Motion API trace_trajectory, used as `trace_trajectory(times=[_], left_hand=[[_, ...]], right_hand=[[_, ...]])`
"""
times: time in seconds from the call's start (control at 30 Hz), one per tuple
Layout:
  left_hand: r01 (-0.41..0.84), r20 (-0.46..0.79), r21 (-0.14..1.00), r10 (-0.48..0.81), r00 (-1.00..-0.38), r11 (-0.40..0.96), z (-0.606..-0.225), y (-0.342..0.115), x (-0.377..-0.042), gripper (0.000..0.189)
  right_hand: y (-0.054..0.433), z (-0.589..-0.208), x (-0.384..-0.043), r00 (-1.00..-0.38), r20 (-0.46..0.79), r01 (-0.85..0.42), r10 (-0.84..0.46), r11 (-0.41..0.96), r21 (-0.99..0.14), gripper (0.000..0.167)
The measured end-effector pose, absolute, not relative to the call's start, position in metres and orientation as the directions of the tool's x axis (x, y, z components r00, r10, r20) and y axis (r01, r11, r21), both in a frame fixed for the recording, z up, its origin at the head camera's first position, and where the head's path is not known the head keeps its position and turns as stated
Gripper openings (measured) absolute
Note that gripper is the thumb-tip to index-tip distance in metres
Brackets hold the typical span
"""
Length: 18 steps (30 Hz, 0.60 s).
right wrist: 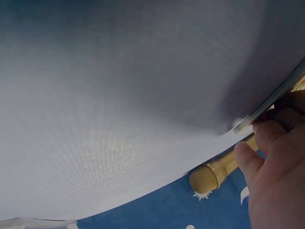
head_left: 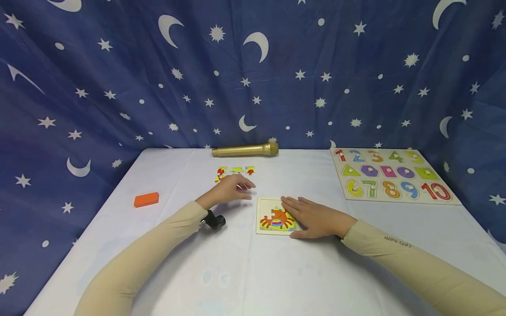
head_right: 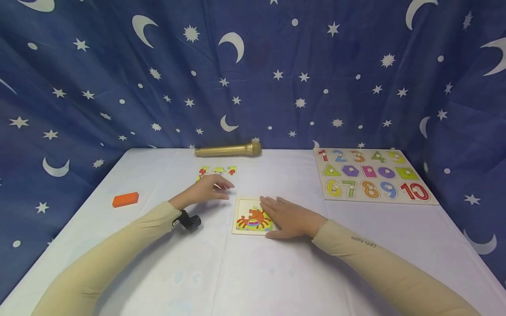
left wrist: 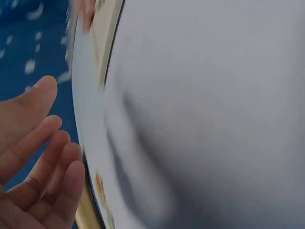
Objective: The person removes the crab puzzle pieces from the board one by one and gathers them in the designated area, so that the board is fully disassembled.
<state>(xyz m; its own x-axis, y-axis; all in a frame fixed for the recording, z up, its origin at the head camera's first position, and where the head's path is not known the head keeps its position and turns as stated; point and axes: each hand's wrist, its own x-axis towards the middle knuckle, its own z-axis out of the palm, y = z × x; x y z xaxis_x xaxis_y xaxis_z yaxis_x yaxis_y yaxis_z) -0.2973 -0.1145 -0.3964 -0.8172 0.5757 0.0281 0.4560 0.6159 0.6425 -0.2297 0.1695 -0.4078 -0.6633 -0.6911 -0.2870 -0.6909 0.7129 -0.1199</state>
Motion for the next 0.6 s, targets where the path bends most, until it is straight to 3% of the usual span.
trace_trajectory(times=[0.33,0.6], left_hand=[[0.503,-0.048,0.596,0.653,-0.756,0.626,-0.405,-0.070,-0.272,0.037],[0.491,-0.099,0.545,0.634,-0.767,0.679,-0.408,-0.052,-0.265,0.034]], right_hand=[[0.169,-0.408,-0.230,-0.671,-0.300,-0.683,-0.678,0.723,-0.107,0.091],[0.170,-0.407,-0.229,-0.658,-0.286,-0.700,-0.697,0.706,-0.109,0.089]])
